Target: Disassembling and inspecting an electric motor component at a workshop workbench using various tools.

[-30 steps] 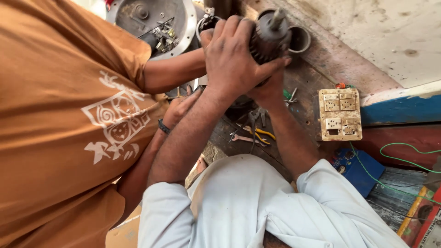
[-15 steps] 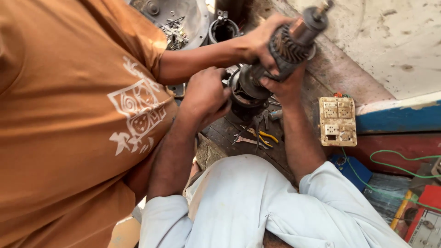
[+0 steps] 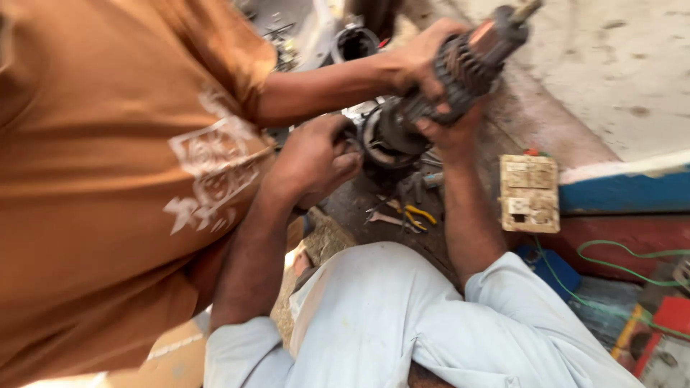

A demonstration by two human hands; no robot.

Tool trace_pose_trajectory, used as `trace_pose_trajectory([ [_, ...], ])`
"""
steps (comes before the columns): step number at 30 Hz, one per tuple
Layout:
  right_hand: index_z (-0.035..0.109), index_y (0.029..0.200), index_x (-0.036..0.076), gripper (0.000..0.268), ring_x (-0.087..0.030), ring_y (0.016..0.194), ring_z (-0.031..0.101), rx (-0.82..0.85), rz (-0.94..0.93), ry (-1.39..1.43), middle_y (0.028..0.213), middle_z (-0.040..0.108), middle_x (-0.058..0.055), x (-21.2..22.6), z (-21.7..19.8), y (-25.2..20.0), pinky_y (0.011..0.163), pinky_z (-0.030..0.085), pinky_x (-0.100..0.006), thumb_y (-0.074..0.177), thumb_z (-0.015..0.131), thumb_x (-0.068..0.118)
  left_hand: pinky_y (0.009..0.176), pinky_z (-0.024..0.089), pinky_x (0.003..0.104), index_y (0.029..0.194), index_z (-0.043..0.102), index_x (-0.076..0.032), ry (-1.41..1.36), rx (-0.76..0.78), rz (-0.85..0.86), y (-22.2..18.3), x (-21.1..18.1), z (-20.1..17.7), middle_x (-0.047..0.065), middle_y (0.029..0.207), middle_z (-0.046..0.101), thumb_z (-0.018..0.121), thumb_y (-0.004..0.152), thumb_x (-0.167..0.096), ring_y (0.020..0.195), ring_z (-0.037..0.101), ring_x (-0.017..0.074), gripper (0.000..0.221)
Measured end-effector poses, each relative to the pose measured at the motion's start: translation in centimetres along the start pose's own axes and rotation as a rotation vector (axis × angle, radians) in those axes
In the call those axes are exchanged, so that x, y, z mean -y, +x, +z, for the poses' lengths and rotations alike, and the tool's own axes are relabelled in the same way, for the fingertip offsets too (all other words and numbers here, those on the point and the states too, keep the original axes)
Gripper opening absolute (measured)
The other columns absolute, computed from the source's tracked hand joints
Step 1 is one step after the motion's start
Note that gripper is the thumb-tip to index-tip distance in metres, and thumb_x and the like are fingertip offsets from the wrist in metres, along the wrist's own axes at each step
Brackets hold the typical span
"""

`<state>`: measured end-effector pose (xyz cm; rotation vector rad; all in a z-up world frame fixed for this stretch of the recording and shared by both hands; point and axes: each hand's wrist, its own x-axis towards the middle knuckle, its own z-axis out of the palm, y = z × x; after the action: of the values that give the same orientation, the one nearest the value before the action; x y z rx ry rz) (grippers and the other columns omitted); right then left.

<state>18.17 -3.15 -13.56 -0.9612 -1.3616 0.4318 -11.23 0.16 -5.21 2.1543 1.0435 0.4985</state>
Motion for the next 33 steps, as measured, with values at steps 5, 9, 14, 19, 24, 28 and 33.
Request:
trace_pose_trajectory([
  [5, 0.023, 0.161, 0.008, 0.112, -0.024, 0.135, 0.052, -0.019, 0.068, 0.054, 0.147, 0.047, -0.013, -1.6, -0.4, -0.9, 0.118, 0.048, -0.041, 0.083, 0.097, 0.039, 0.090, 0.051, 0.050, 0.114, 0.066, -0.003, -0.090, -0.101, 0.083, -1.6, 2.0, 1.3, 0.021, 0.111, 0.064, 0.073, 0.087, -0.024, 0.103, 0.062, 0.0442, 0.034],
  [9, 0.020, 0.161, 0.010, 0.112, -0.024, 0.135, 0.053, -0.019, 0.069, 0.045, 0.146, 0.047, -0.012, -1.8, -0.6, -0.8, 0.118, 0.051, -0.040, 0.084, 0.096, 0.040, 0.087, 0.052, 0.049, 0.115, 0.068, -0.005, -0.111, -0.143, 0.083, -2.8, 0.1, 0.6, 0.021, 0.110, 0.065, 0.072, 0.087, -0.024, 0.100, 0.064, 0.0430, 0.033],
  [14, 0.016, 0.158, 0.012, 0.118, -0.026, 0.140, 0.051, 0.007, 0.100, 0.106, 0.149, 0.043, -0.012, -0.9, -0.3, -0.4, 0.121, 0.055, -0.043, 0.081, 0.097, 0.048, 0.086, 0.055, 0.047, 0.111, 0.068, -0.004, -0.198, -0.224, 0.139, -3.1, -0.3, 0.5, 0.019, 0.104, 0.067, 0.069, 0.090, -0.023, 0.096, 0.067, 0.0393, 0.028],
  [19, 0.015, 0.163, 0.012, 0.120, -0.027, 0.139, 0.051, 0.020, 0.085, 0.048, 0.148, 0.043, -0.013, -1.1, -1.0, -0.5, 0.119, 0.054, -0.045, 0.082, 0.096, 0.048, 0.089, 0.055, 0.046, 0.109, 0.063, -0.002, -0.210, -0.233, 0.048, -4.7, 0.7, -0.5, 0.019, 0.105, 0.066, 0.064, 0.092, -0.018, 0.099, 0.068, 0.0365, 0.024],
  [24, 0.011, 0.163, 0.010, 0.122, -0.027, 0.140, 0.050, 0.031, 0.082, -0.069, 0.151, 0.044, -0.013, -1.0, -0.9, -1.0, 0.123, 0.047, -0.043, 0.083, 0.096, 0.047, 0.089, 0.050, 0.049, 0.105, 0.067, -0.005, 0.165, -0.218, -0.030, -5.3, -2.4, 1.3, 0.021, 0.111, 0.062, 0.080, 0.082, -0.031, 0.105, 0.061, 0.0387, 0.036],
  [28, 0.011, 0.163, 0.011, 0.121, -0.026, 0.141, 0.049, 0.038, 0.012, -0.074, 0.154, 0.043, -0.013, -0.4, -0.6, -1.1, 0.122, 0.046, -0.041, 0.083, 0.096, 0.047, 0.105, 0.040, 0.051, 0.137, 0.056, -0.004, 0.189, -0.360, 0.106, -3.8, -1.3, 7.1, 0.023, 0.135, 0.057, 0.088, 0.070, -0.033, 0.127, 0.052, 0.0411, 0.080],
  [33, 0.011, 0.162, 0.011, 0.120, -0.026, 0.140, 0.050, 0.039, -0.008, -0.055, 0.153, 0.042, -0.013, -0.6, -0.8, -1.6, 0.121, 0.046, -0.041, 0.085, 0.097, 0.044, 0.108, 0.038, 0.050, 0.155, 0.033, 0.005, -0.042, -0.438, 0.043, -2.7, 3.8, 12.3, 0.033, 0.148, 0.048, 0.092, 0.066, -0.033, 0.133, 0.047, 0.0450, 0.113],
])
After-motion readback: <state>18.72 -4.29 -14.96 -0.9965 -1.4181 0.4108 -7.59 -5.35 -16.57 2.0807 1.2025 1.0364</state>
